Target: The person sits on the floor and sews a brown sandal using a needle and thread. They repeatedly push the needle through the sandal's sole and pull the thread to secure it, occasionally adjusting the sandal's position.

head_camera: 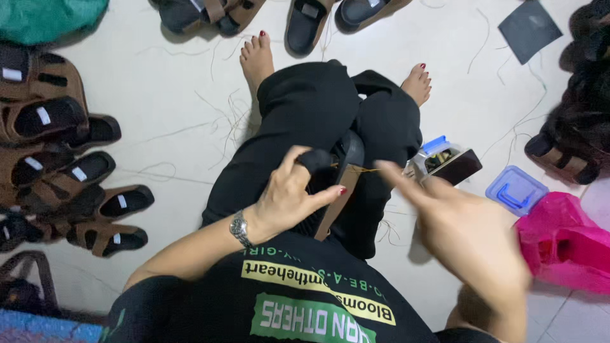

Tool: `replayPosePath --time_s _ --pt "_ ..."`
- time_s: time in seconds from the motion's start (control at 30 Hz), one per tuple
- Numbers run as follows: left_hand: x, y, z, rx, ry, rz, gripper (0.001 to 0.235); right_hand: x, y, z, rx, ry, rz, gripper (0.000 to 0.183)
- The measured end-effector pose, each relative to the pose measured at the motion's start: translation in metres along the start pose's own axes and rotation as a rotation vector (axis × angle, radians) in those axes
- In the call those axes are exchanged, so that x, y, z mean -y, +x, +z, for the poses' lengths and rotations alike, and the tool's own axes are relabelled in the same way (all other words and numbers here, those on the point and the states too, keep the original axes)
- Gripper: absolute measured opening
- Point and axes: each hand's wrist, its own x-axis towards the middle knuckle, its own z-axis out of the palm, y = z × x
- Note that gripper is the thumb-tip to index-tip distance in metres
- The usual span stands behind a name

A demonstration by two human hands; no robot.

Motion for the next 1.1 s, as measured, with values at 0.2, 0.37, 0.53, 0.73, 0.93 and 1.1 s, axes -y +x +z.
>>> replayPosePath --time_s 0.2,0.37,0.53,0.73,0.93,1.1 --pt "-0.007 0.005 -0.033 -0.023 -0.389 -0.244 0.082 -0.006 0.003 0.054 -0.197 0.976 0.248 0.071" --pt "-0.007 0.009 -0.024 0.077 -0.296 -0.087 0.078 0.011 0.04 0.114 -0.547 1.123 0.116 0.026" --pt "0.003 0.004 -0.014 0.083 -0.21 0.035 0.065 -0.016 0.04 0.139 -0.524 1.083 0.025 0.005" --pt "0.005 0.004 -0.012 0.083 -0.146 0.121 0.053 -0.044 0.028 0.096 -0.446 1.26 -0.166 0.02" --pt "-0.002 0.004 -0.015 0.076 -0.131 0.083 0.051 -0.017 0.049 0.11 -0.426 1.107 -0.151 0.008" --pt "0.004 0.003 -0.016 0.058 -0.128 0.074 0.045 -0.059 0.033 0.088 -0.404 1.298 -0.34 0.018"
